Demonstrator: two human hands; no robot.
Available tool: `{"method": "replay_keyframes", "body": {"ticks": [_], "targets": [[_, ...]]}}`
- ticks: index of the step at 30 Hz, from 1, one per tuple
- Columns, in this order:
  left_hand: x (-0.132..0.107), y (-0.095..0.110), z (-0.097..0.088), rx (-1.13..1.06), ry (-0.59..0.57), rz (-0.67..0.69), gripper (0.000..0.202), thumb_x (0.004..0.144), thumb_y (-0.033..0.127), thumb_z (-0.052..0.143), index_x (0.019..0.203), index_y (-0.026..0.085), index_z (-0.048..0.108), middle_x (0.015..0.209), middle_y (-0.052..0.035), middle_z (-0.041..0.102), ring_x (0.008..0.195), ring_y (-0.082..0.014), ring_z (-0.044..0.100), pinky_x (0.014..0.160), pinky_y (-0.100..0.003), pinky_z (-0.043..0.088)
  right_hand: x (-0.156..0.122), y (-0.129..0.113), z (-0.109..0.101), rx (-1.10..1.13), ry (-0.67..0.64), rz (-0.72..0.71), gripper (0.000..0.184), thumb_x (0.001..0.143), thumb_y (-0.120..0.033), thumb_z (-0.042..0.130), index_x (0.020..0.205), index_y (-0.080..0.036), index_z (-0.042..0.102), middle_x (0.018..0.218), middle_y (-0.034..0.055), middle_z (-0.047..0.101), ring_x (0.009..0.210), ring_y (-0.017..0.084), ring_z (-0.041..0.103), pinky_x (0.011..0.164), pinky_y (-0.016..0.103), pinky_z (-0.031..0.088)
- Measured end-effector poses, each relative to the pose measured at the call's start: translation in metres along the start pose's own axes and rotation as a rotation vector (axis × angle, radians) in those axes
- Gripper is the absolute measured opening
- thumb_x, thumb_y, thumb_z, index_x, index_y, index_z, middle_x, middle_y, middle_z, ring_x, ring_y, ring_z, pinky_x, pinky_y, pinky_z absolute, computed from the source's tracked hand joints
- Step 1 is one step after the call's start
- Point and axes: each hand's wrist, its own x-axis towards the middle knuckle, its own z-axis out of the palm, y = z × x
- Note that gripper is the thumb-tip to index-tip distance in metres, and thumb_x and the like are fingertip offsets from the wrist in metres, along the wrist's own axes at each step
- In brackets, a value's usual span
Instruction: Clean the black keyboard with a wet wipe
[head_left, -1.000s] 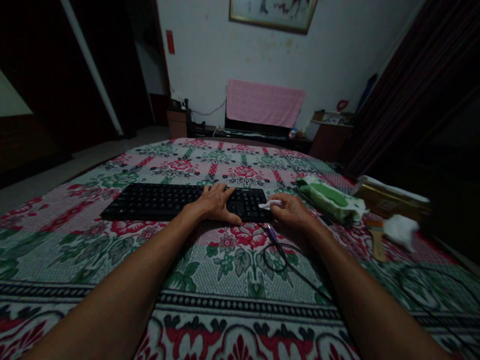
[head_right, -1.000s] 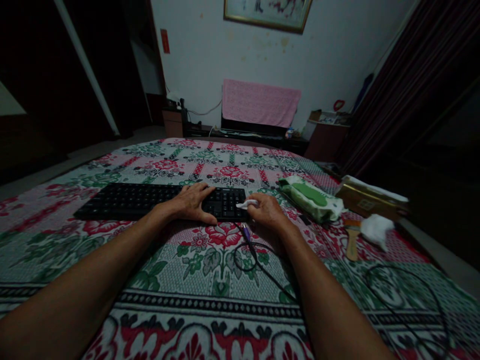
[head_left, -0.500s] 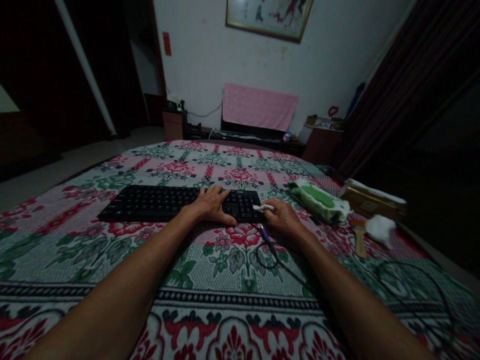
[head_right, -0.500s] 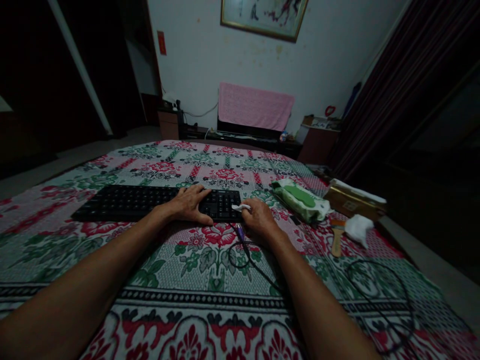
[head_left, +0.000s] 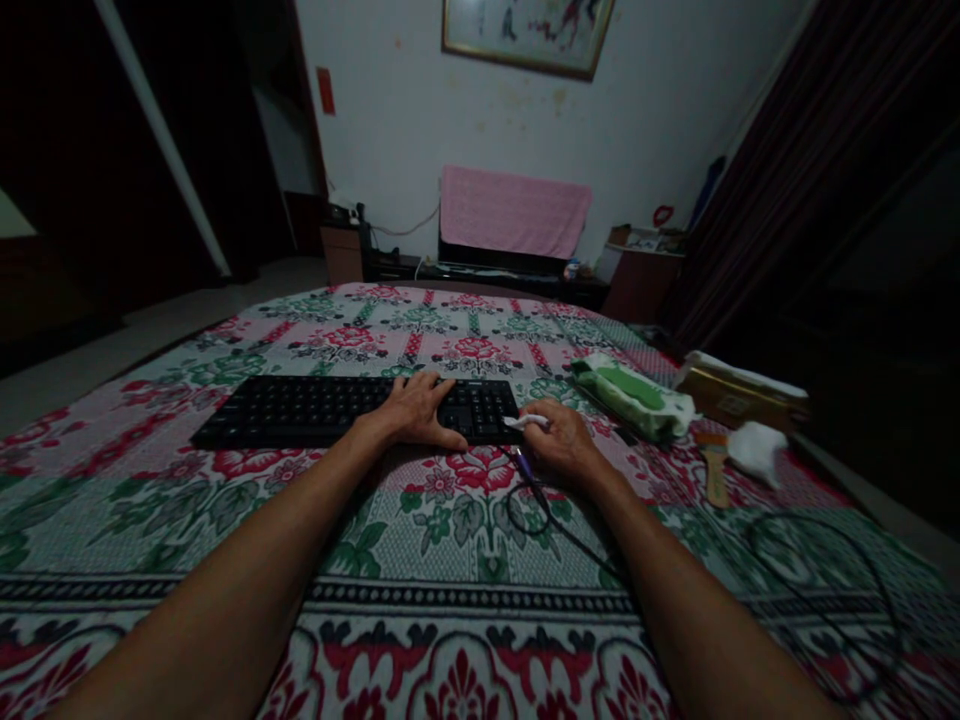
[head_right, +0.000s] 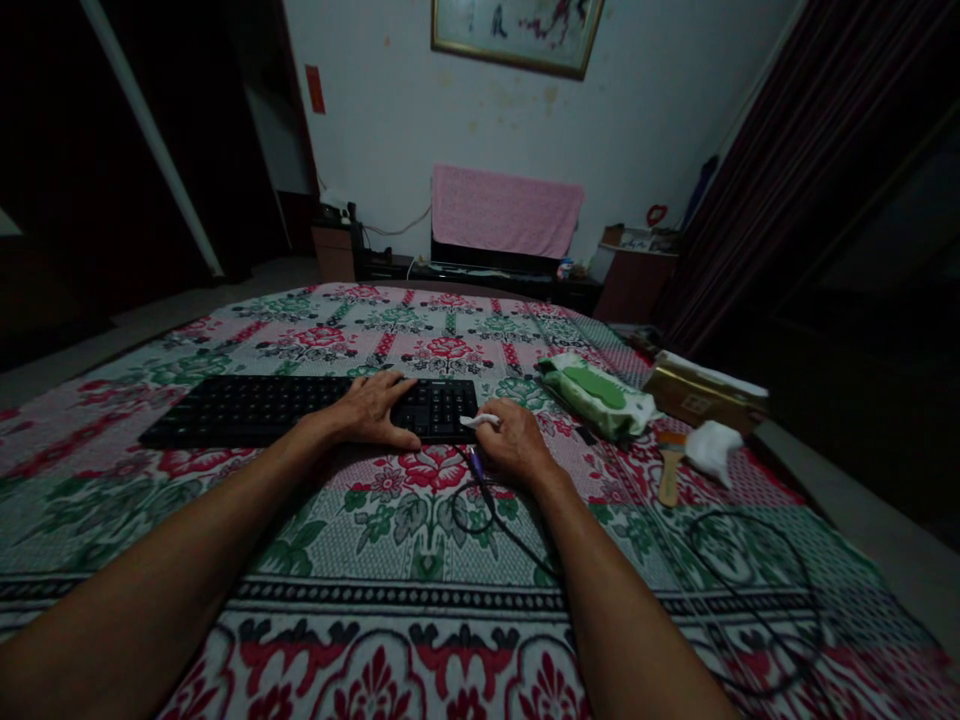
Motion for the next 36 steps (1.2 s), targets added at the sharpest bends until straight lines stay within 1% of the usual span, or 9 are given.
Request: {"method": "replay_keyframes", "body": {"ticks": [2, 5, 8, 11, 17, 24, 28, 31, 36], "targets": [[0.0001, 0.0, 0.0002, 0.003, -0.002, -0.009, 0.102, 0.049, 0.077, 0.049, 0.133, 0.024, 0.026, 0.137, -0.0116, 0.027, 0.124, -0.0337, 0.021, 0.1, -0.047, 0.015, -0.0012, -0.0008, -0.0014, 0.019, -0.014, 0.006, 0.016, 0.069, -0.018, 0.045, 0.073, -0.018, 0.06, 0.071, 0.0005, 0.057, 0.068, 0.013, 0.049, 0.059, 0.022, 0.034], [0.0009, -0.0008, 0.0009, 0.006, -0.006, -0.016, 0.101, 0.049, 0.076, 0.049, 0.133, 0.025, 0.026, 0.138, -0.0111, 0.026, 0.124, -0.0339, 0.021, 0.1, -0.047, 0.015, -0.0018, -0.0008, -0.0011, 0.018, -0.022, -0.022, 0.015, 0.07, -0.019, 0.045, 0.073, -0.018, 0.059, 0.072, 0.0005, 0.056, 0.068, 0.013, 0.05, 0.06, 0.021, 0.034], [0.0016, -0.0019, 0.0014, 0.006, -0.007, -0.01, 0.101, 0.049, 0.075, 0.049, 0.133, 0.024, 0.025, 0.138, -0.0117, 0.026, 0.124, -0.0341, 0.021, 0.1, -0.047, 0.015, -0.0002, 0.0006, 0.0009, -0.006, 0.008, -0.042, 0.017, 0.071, -0.019, 0.045, 0.077, -0.019, 0.061, 0.074, 0.001, 0.056, 0.07, 0.013, 0.05, 0.061, 0.022, 0.035], [0.0016, -0.0027, 0.0018, 0.001, 0.004, 0.002, 0.1, 0.05, 0.074, 0.05, 0.133, 0.025, 0.025, 0.136, -0.0105, 0.029, 0.122, -0.0328, 0.025, 0.1, -0.046, 0.016, 0.0021, 0.0018, 0.0017, -0.031, 0.038, -0.044, 0.02, 0.072, -0.019, 0.045, 0.082, -0.02, 0.062, 0.077, 0.0017, 0.056, 0.07, 0.013, 0.05, 0.063, 0.022, 0.036], [0.0003, -0.0021, 0.0006, 0.007, 0.012, 0.011, 0.101, 0.05, 0.076, 0.049, 0.133, 0.023, 0.025, 0.135, -0.0111, 0.029, 0.122, -0.0319, 0.025, 0.1, -0.046, 0.017, 0.0027, -0.0008, -0.0009, -0.043, -0.003, -0.058, 0.015, 0.071, -0.018, 0.046, 0.073, -0.019, 0.06, 0.072, 0.0011, 0.057, 0.067, 0.013, 0.049, 0.06, 0.022, 0.035], [0.0005, -0.0018, 0.0006, 0.004, 0.012, 0.01, 0.102, 0.049, 0.077, 0.049, 0.132, 0.022, 0.027, 0.137, -0.012, 0.027, 0.122, -0.0337, 0.024, 0.101, -0.048, 0.015, 0.0013, 0.0036, 0.0039, -0.021, 0.049, -0.016, 0.019, 0.072, -0.019, 0.046, 0.081, -0.019, 0.062, 0.078, 0.0018, 0.059, 0.069, 0.013, 0.05, 0.063, 0.022, 0.036], [0.0017, -0.0027, 0.0031, 0.029, 0.023, 0.012, 0.106, 0.048, 0.08, 0.046, 0.133, 0.02, 0.027, 0.136, -0.0139, 0.028, 0.123, -0.033, 0.023, 0.101, -0.047, 0.016, 0.0019, 0.0021, 0.0034, -0.035, 0.034, -0.049, 0.016, 0.073, -0.019, 0.045, 0.077, -0.019, 0.061, 0.074, 0.0014, 0.057, 0.067, 0.013, 0.049, 0.062, 0.022, 0.034], [0.0023, -0.0028, 0.0035, 0.043, 0.02, 0.008, 0.106, 0.048, 0.08, 0.044, 0.133, 0.02, 0.026, 0.135, -0.0138, 0.029, 0.124, -0.0322, 0.023, 0.1, -0.046, 0.017, 0.0023, -0.0002, 0.0019, -0.031, 0.029, -0.078, 0.015, 0.072, -0.018, 0.046, 0.074, -0.018, 0.06, 0.073, 0.0012, 0.056, 0.067, 0.012, 0.049, 0.063, 0.022, 0.034], [0.0039, -0.0028, 0.0035, 0.058, -0.003, -0.007, 0.105, 0.05, 0.078, 0.045, 0.134, 0.019, 0.025, 0.136, -0.0134, 0.029, 0.124, -0.0336, 0.024, 0.1, -0.047, 0.017, 0.0016, -0.0014, 0.0016, -0.015, 0.037, -0.07, 0.016, 0.072, -0.018, 0.045, 0.074, -0.017, 0.061, 0.072, 0.0013, 0.056, 0.067, 0.012, 0.048, 0.063, 0.021, 0.034]]}}
